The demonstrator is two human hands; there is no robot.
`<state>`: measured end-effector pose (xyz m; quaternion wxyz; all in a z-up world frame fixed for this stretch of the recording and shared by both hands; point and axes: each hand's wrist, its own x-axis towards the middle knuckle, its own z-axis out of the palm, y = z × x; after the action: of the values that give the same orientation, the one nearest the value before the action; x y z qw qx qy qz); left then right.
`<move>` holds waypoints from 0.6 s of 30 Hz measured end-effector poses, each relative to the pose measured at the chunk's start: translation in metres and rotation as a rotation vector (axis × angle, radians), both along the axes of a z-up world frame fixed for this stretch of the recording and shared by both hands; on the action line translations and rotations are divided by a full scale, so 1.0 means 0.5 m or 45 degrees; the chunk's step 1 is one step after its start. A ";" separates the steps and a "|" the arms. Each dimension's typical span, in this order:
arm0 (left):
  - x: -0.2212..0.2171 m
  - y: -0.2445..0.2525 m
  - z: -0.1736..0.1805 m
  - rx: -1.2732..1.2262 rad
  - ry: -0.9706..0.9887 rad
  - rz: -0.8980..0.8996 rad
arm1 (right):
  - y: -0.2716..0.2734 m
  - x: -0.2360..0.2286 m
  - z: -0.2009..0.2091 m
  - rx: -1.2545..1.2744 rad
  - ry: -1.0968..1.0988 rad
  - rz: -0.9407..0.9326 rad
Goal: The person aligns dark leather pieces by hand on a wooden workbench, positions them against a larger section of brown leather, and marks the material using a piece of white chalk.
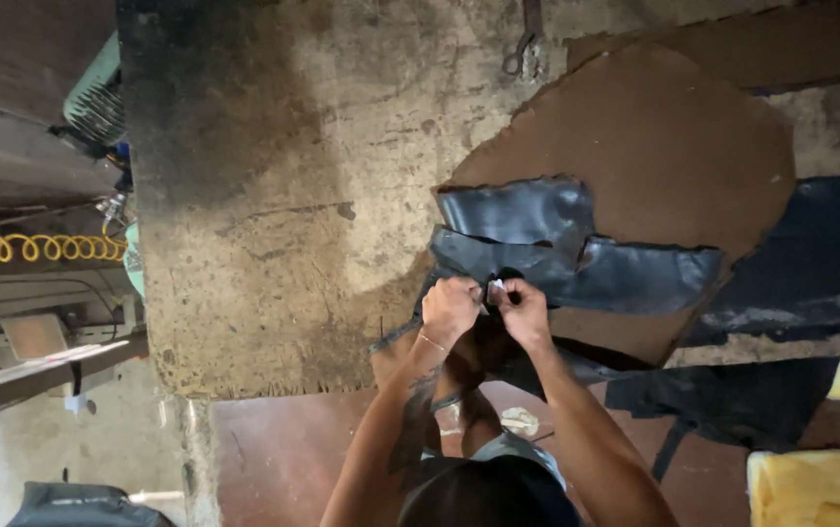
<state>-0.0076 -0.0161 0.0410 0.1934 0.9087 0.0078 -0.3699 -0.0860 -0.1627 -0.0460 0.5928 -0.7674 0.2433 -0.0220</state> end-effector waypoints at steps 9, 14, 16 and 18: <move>0.037 0.024 0.063 0.009 0.066 0.048 | 0.005 0.004 -0.023 -0.088 -0.057 -0.046; 0.027 0.022 0.045 -0.016 0.075 0.079 | 0.007 0.006 -0.017 -0.171 -0.113 -0.037; 0.028 0.031 0.066 -0.019 0.082 0.090 | 0.015 0.010 -0.004 -0.191 -0.139 -0.026; 0.033 0.034 0.108 -0.026 0.069 0.254 | 0.021 0.012 0.029 -0.354 -0.263 0.115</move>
<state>0.0089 0.0010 0.0950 0.2381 0.8911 0.0998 -0.3733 -0.0799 -0.1520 -0.0313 0.5032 -0.8457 0.1412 -0.1075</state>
